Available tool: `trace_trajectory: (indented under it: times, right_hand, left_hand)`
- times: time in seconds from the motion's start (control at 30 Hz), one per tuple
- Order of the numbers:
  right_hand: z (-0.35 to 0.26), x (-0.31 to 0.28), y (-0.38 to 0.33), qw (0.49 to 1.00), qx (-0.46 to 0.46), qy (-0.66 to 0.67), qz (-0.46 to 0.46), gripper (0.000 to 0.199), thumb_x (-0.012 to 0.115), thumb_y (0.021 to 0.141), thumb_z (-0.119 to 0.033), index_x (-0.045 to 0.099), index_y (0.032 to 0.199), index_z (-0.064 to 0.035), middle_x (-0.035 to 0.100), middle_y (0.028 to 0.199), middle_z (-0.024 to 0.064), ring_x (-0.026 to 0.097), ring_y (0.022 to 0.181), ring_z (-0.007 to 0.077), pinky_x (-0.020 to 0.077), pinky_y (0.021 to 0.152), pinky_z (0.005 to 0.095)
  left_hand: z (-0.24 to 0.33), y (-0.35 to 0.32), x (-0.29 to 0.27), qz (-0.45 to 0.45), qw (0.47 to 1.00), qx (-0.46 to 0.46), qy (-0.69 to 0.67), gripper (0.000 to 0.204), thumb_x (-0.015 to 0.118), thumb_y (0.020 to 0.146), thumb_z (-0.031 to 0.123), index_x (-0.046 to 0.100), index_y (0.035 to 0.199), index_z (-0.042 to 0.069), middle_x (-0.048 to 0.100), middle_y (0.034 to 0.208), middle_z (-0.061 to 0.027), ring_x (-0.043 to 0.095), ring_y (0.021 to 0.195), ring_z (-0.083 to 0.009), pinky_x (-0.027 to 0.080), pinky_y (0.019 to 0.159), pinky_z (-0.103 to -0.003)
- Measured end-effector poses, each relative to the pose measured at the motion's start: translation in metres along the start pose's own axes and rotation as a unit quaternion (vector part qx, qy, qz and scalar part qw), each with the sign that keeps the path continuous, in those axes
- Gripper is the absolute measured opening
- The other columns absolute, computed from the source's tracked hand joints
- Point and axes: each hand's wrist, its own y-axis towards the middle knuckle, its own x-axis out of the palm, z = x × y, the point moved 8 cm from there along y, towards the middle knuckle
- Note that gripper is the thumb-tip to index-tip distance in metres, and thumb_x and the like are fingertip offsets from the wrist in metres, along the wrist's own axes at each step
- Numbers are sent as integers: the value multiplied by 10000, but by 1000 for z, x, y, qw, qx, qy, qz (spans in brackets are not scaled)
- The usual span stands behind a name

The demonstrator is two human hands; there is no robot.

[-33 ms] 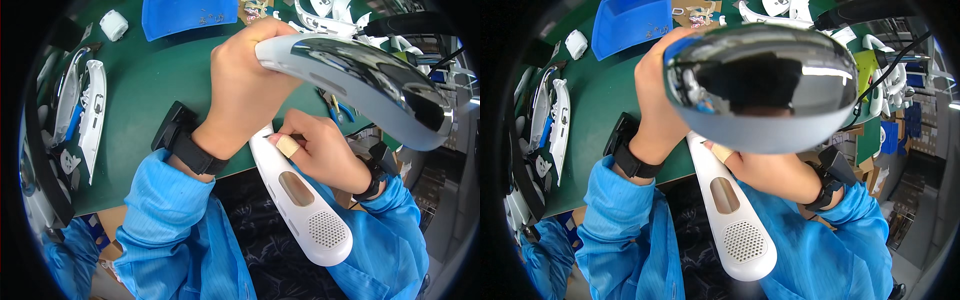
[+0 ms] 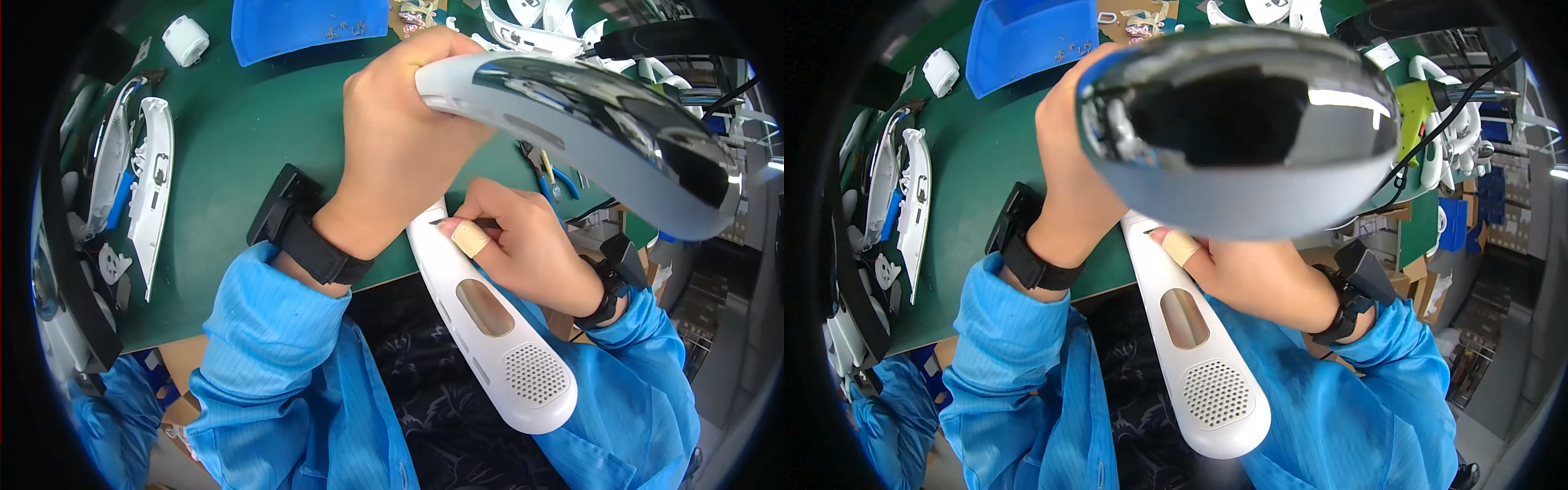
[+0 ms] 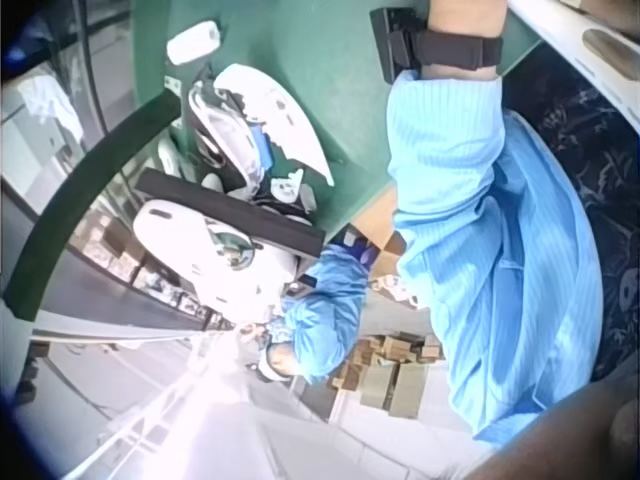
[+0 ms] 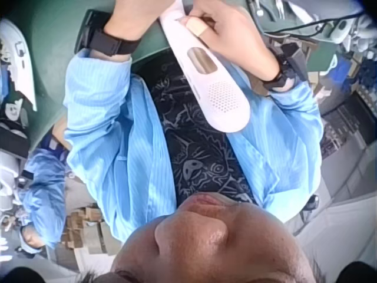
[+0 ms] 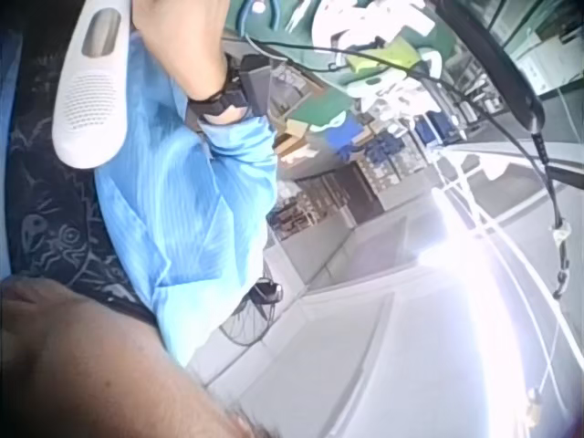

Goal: Assembling components of a neck massager, including snapping casing parts and using a power screwdriver.

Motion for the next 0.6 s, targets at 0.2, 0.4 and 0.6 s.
trace_trajectory:
  times: [0.2,0.4,0.6]
  right_hand:
    - [17,11,-7,984,47,168,23,148,714,938,-89,603,894,0,632,733,48,586,659,71,454,572,267]
    - [10,3,-7,995,-37,78,44,147,716,937,-105,625,913,7,637,741,84,619,659,130,474,598,284]
    - [-3,-10,2,999,-47,13,-3,129,724,923,-124,657,910,-15,653,759,117,627,638,222,479,596,344]
  left_hand:
    - [-19,-4,6,-19,996,-76,-36,281,822,706,19,702,960,38,725,811,-62,668,688,-111,534,647,-256]
    - [-18,-4,6,-18,999,-48,-17,297,820,724,15,696,994,21,745,876,-52,680,752,-95,542,692,-245]
    - [-20,-5,6,-19,998,-48,-26,308,809,729,-6,692,1013,18,745,881,-54,683,769,-101,545,705,-249]
